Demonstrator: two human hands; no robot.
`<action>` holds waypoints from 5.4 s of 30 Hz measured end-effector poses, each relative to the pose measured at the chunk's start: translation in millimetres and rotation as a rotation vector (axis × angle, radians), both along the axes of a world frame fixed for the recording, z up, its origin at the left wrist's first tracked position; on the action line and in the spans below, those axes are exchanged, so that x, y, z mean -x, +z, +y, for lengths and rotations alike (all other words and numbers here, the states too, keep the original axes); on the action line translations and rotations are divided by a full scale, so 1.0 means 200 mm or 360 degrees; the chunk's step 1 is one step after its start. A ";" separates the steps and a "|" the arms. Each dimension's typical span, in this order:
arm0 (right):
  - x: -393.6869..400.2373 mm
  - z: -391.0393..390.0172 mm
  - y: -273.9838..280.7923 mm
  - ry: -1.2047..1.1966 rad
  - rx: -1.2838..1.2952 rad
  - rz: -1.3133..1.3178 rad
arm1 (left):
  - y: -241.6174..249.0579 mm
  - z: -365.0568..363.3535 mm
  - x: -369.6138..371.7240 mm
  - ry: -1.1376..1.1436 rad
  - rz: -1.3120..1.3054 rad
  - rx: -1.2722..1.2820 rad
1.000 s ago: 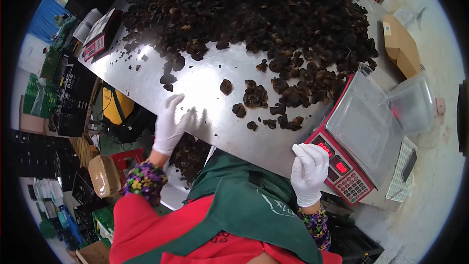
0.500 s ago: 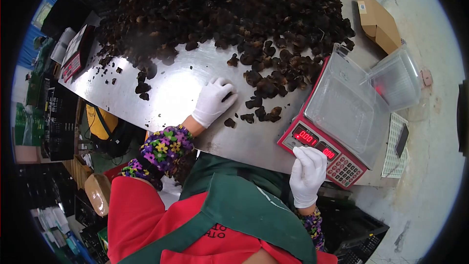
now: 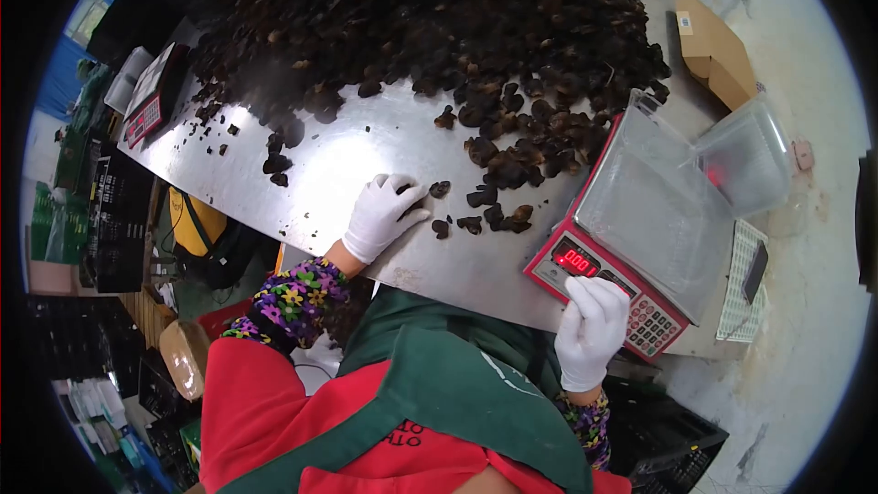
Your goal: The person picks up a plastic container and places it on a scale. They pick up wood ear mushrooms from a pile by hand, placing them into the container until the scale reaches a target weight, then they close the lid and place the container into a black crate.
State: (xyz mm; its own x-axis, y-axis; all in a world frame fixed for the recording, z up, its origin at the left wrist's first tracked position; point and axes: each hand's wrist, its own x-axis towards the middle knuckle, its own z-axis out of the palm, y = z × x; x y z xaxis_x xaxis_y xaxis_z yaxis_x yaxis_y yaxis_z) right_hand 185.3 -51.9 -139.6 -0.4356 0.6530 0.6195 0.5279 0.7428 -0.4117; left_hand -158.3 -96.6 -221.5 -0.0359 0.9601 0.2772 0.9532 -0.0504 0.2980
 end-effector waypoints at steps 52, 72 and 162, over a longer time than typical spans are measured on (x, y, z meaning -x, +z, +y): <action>-0.21 0.21 0.09 -0.0699 -0.0105 -0.0102 | 0.16 0.88 -0.30 -0.0257 -0.0188 -0.0427; -0.21 0.18 0.09 -0.0670 -0.0118 -0.0012 | 0.50 0.32 0.20 0.0146 -0.1289 0.0744; -0.29 0.06 0.05 -0.0656 -0.0036 0.0057 | 0.00 0.43 -0.46 -0.0433 0.0129 -0.0114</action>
State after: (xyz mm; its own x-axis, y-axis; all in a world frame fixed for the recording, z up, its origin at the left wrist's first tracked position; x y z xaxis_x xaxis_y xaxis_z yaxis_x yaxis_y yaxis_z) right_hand 242.5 -40.3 -128.7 -0.1182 0.7542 0.6459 0.7689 0.4811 -0.4211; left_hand -66.7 -11.5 -220.9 0.2455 0.9094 0.3358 0.9223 -0.3257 0.2078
